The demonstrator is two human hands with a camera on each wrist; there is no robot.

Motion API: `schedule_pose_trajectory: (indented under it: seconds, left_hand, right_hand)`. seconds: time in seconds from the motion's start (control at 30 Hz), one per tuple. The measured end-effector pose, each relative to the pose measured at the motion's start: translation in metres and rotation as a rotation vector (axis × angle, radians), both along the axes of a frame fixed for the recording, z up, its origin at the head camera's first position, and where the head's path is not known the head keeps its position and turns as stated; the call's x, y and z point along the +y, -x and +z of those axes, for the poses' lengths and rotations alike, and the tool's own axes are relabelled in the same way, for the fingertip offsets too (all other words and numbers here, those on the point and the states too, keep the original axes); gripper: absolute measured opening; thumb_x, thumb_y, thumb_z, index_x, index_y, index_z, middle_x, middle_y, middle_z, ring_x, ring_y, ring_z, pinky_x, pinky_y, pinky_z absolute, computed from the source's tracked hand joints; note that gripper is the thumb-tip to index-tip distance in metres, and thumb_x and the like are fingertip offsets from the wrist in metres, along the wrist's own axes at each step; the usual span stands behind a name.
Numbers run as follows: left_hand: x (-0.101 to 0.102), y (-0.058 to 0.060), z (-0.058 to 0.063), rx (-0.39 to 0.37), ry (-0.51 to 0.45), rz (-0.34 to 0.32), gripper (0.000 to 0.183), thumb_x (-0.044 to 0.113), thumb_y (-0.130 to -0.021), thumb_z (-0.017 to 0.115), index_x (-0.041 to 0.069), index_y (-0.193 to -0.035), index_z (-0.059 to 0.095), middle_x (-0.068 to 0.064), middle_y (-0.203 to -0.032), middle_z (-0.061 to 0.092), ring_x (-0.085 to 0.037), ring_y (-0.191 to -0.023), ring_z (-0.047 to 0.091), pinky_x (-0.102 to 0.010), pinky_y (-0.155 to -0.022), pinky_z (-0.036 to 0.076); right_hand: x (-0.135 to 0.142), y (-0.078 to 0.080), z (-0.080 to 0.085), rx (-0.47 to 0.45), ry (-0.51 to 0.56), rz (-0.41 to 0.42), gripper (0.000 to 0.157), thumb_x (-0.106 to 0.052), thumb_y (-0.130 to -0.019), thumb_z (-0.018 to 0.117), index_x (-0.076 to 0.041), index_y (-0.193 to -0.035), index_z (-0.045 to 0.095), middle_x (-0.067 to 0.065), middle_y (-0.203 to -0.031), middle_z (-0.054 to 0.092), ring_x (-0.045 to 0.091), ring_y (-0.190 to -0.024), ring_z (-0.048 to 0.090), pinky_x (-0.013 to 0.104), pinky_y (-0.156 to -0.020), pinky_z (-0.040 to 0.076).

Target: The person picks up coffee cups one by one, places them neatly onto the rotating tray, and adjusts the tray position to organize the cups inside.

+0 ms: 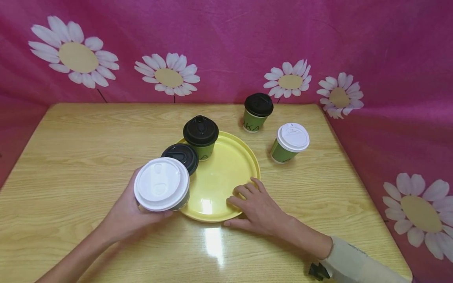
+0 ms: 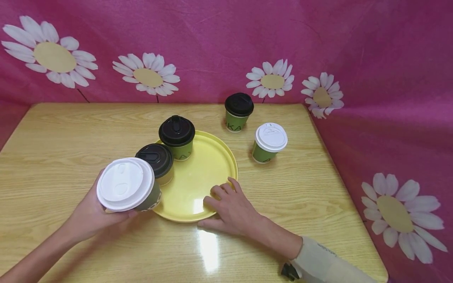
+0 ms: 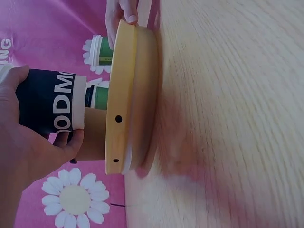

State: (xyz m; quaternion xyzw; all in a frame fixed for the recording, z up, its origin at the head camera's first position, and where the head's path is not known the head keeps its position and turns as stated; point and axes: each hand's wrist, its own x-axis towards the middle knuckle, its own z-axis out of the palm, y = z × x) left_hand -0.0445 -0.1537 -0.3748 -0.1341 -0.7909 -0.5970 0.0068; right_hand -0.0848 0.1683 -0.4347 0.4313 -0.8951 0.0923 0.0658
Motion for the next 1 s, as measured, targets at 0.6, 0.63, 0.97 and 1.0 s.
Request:
schedule_pose_trajectory:
  seconds: [0.6, 0.63, 0.97, 1.0]
  left_hand:
    - [0.022, -0.001, -0.004, -0.056, -0.048, -0.06, 0.096, 0.009, -0.059, 0.086, 0.017, -0.136, 0.03, 0.001, -0.128, 0.044, -0.015, -0.118, 0.041, -0.024, -0.102, 0.027]
    - [0.024, -0.001, -0.005, -0.055, -0.052, -0.065, 0.095, 0.009, -0.059, 0.086, 0.017, -0.136, 0.031, 0.001, -0.128, 0.044, -0.015, -0.118, 0.041, -0.024, -0.103, 0.027]
    - [0.038, 0.003, -0.012, -0.02, -0.06, -0.105, 0.098, 0.014, -0.058, 0.087, 0.023, -0.137, 0.031, 0.003, -0.132, 0.043, -0.015, -0.121, 0.039, -0.035, -0.106, 0.025]
    - [0.04, 0.003, -0.013, -0.022, -0.053, -0.103, 0.098, 0.016, -0.058, 0.087, 0.023, -0.137, 0.031, 0.004, -0.132, 0.043, -0.014, -0.122, 0.039, -0.036, -0.106, 0.024]
  right_hand:
    - [-0.001, 0.001, -0.002, 0.019, 0.003, 0.002, 0.049, -0.066, -0.077, 0.054, -0.023, -0.098, 0.058, -0.002, -0.101, 0.05, 0.022, -0.097, 0.045, 0.054, -0.1, 0.02]
    - [-0.001, 0.001, -0.001, 0.019, 0.002, 0.002, 0.049, -0.066, -0.077, 0.053, -0.023, -0.098, 0.058, -0.002, -0.101, 0.05, 0.022, -0.097, 0.045, 0.053, -0.1, 0.021]
    - [-0.001, 0.001, -0.002, 0.015, 0.007, 0.005, 0.048, -0.067, -0.077, 0.053, -0.023, -0.097, 0.058, -0.002, -0.1, 0.05, 0.022, -0.096, 0.045, 0.053, -0.099, 0.023]
    - [-0.001, 0.001, -0.002, 0.016, 0.009, 0.006, 0.048, -0.067, -0.077, 0.053, -0.023, -0.097, 0.058, -0.002, -0.1, 0.05, 0.022, -0.096, 0.045, 0.053, -0.099, 0.023]
